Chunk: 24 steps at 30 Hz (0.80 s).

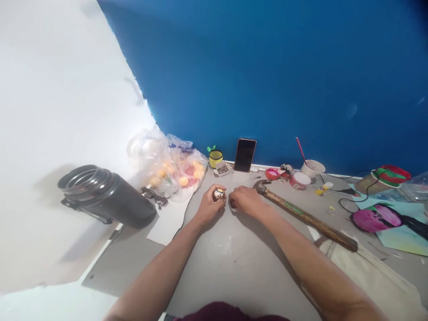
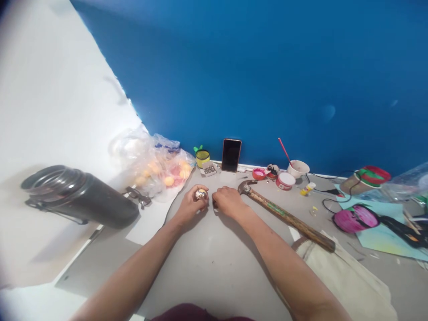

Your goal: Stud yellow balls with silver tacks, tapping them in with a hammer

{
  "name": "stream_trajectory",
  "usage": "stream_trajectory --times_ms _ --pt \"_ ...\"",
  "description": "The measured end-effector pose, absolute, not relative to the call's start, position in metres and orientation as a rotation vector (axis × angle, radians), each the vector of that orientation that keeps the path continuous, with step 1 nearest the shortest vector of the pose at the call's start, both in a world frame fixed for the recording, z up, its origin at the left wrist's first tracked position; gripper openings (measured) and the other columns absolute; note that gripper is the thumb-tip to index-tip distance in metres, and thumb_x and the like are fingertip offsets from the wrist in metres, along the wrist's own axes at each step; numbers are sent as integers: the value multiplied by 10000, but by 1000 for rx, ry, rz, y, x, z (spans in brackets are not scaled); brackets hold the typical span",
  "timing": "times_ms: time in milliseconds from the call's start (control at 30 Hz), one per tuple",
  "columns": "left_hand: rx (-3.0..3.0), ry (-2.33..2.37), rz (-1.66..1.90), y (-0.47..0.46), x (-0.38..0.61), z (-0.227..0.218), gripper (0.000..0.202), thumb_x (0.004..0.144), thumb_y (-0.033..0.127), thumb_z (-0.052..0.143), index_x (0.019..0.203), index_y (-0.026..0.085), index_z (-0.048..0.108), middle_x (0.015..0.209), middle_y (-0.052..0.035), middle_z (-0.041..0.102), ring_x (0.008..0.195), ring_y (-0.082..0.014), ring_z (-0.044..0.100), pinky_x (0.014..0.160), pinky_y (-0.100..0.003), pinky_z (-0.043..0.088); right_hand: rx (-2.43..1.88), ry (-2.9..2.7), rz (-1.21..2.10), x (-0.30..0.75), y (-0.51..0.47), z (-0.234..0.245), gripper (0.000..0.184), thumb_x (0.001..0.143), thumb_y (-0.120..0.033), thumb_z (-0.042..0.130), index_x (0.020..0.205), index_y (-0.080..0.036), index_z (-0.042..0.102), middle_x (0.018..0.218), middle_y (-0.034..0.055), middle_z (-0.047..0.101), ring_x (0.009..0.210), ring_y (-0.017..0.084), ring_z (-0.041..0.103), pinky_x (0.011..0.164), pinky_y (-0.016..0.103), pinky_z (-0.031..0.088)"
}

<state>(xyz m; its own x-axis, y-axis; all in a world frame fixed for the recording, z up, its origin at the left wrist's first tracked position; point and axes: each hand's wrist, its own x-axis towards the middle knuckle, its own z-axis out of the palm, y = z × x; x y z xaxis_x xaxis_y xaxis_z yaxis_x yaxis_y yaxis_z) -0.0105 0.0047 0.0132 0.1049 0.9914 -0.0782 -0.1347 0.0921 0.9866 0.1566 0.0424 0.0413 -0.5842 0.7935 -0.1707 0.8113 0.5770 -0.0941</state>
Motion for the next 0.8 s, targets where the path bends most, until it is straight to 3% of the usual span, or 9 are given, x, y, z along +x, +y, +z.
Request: stream_trajectory --times_ms 233,367,567,800 --pt "984 966 1148 6 -13 7 509 633 100 608 1119 226 525 860 38 576 492 -50 492 500 -223 400 1360 2720 -309 161 41 48 272 933 -176 491 1031 -214 741 1078 109 719 1037 246 641 750 286 420" --pt "900 863 1122 6 -14 11 471 667 109 610 1121 209 534 914 4 608 556 -74 558 542 -240 442 1389 2756 -352 163 43 47 285 966 -189 451 987 -209 734 1042 98 696 1033 236 629 750 282 397" --pt "882 890 1101 5 -15 22 483 730 175 747 1181 163 575 968 -57 670 576 -80 567 527 -231 419 1440 2718 -401 164 46 42 274 998 -227 444 990 -186 715 1040 108 686 1023 235 627 728 275 378" --pt "717 708 1142 3 -16 28 499 701 101 740 1185 150 631 1005 -75 677 643 -99 593 574 -239 460 1459 2742 -446 162 47 41 250 993 -209 442 985 -203 692 1035 88 714 1020 242 637 687 281 336"
